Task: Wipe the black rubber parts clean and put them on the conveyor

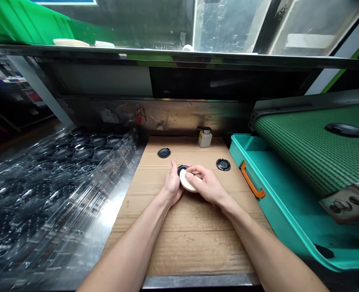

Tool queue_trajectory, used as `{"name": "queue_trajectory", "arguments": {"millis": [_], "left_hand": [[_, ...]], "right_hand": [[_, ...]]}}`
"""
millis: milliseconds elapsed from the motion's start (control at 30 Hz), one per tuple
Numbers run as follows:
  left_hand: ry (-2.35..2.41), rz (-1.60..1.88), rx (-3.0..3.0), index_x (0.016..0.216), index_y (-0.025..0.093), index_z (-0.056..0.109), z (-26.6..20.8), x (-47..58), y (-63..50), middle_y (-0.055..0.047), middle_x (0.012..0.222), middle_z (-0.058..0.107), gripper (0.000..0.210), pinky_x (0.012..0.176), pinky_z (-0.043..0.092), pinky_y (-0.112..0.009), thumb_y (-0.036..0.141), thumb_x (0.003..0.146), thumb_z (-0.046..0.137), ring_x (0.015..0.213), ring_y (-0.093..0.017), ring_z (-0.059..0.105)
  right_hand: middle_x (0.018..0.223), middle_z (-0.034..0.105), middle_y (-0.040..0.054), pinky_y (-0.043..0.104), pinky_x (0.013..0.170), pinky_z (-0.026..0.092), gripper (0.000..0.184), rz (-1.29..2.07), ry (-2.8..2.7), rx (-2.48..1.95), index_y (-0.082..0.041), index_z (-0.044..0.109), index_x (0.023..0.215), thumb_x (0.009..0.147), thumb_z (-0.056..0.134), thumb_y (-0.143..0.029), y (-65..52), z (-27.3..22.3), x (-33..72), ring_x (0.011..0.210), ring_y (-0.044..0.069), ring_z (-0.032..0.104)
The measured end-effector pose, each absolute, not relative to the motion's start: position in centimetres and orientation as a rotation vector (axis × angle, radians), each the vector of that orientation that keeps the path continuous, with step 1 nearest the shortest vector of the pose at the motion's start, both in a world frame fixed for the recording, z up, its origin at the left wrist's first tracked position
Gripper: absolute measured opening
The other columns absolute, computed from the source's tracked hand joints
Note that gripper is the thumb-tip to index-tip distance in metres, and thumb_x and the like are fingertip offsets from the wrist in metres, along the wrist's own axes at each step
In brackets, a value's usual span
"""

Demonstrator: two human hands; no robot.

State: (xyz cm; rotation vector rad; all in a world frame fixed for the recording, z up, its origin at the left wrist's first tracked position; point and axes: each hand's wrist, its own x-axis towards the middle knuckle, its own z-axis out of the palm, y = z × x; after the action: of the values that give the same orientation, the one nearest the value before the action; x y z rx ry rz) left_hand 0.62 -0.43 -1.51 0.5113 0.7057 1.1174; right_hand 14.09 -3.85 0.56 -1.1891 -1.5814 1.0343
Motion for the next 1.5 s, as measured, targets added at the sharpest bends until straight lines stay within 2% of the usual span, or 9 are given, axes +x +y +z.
{"name": "queue_trajectory", "arguments": {"millis": [200,300,467,600,700,833,1267,1400,1500], "left_hand": [[0.73,1.117,0.663,0.087,0.01,0.066,-1.6,0.9,-0.9,-0.009,0.075,0.067,0.058,0.05,0.046,-0.024,0.063,0.088,0.042,0.061,-0.015,0.061],[0.751,1.114,0.623,0.088,0.011,0.067,-1.5,0.9,-1.0,-0.009,0.079,0.069,0.056,0.058,0.05,-0.025,0.062,0.088,0.044,0.07,-0.017,0.065],[0.759,1.067,0.667,0.087,0.011,0.067,-1.1,1.0,-1.2,-0.01,0.079,0.07,0.056,0.064,0.053,-0.028,0.063,0.086,0.047,0.077,-0.021,0.067],[0.774,1.069,0.646,0.089,0.011,0.068,-1.2,0.8,-1.1,-0.011,0.083,0.071,0.056,0.069,0.054,-0.029,0.063,0.086,0.048,0.082,-0.022,0.068],[0.799,1.06,0.672,0.093,0.011,0.069,-1.2,0.8,-1.1,-0.012,0.084,0.072,0.057,0.062,0.052,-0.027,0.062,0.087,0.045,0.081,-0.022,0.068],[0.789,1.058,0.709,0.09,0.011,0.068,-1.2,1.0,-1.0,-0.012,0.083,0.072,0.052,0.054,0.049,-0.025,0.058,0.088,0.047,0.076,-0.021,0.067],[0.782,1.071,0.694,0.096,0.011,0.069,-1.2,1.0,-1.2,-0.011,0.085,0.072,0.051,0.069,0.053,-0.027,0.057,0.089,0.048,0.081,-0.02,0.068],[0.779,1.058,0.751,0.1,0.012,0.069,-1.3,1.0,-1.2,-0.009,0.087,0.072,0.051,0.07,0.052,-0.028,0.059,0.085,0.054,0.08,-0.02,0.067],[0.741,1.081,0.747,0.098,0.011,0.069,-1.3,0.8,-1.1,-0.01,0.09,0.072,0.052,0.073,0.051,-0.028,0.059,0.085,0.054,0.08,-0.019,0.066]], "right_hand": [[0.087,0.07,0.0046,0.024,0.062,0.049,0.03,0.863,-1.612,-1.274,-0.017,0.069,0.1,0.085,0.058,-0.041,-3.4,0.9,15.2,0.072,0.015,0.063],[0.09,0.071,0.0052,0.024,0.06,0.049,0.03,0.986,-1.689,-1.181,-0.017,0.07,0.099,0.084,0.058,-0.04,-3.3,1.1,15.5,0.071,0.015,0.064],[0.072,0.069,0.0039,0.023,0.052,0.047,0.035,1.135,-1.585,-1.213,-0.015,0.069,0.102,0.083,0.058,-0.042,-3.2,1.2,15.4,0.059,0.014,0.061],[0.081,0.07,0.0037,0.021,0.057,0.045,0.029,1.189,-1.661,-1.111,-0.014,0.073,0.093,0.081,0.061,-0.037,-3.2,1.4,15.9,0.066,0.013,0.06],[0.084,0.07,0.003,0.021,0.06,0.046,0.022,1.192,-1.801,-1.128,-0.016,0.074,0.086,0.079,0.062,-0.032,-3.2,1.7,16.7,0.07,0.014,0.062],[0.08,0.071,0.0026,0.023,0.059,0.048,0.026,0.955,-1.675,-1.235,-0.018,0.073,0.095,0.083,0.055,-0.033,-3.1,1.8,16.6,0.068,0.015,0.063],[0.08,0.071,0.0031,0.021,0.059,0.045,0.022,1.134,-1.785,-1.142,-0.016,0.075,0.085,0.079,0.062,-0.033,-3.0,1.8,16.4,0.068,0.014,0.061],[0.071,0.069,0.0037,0.021,0.054,0.045,0.03,1.066,-1.599,-1.273,-0.014,0.073,0.096,0.082,0.058,-0.036,-3.1,1.9,15.7,0.062,0.014,0.06],[0.079,0.07,0.0029,0.02,0.057,0.043,0.025,1.111,-1.681,-1.182,-0.015,0.074,0.092,0.08,0.06,-0.032,-3.2,1.9,15.7,0.065,0.012,0.059]]}}
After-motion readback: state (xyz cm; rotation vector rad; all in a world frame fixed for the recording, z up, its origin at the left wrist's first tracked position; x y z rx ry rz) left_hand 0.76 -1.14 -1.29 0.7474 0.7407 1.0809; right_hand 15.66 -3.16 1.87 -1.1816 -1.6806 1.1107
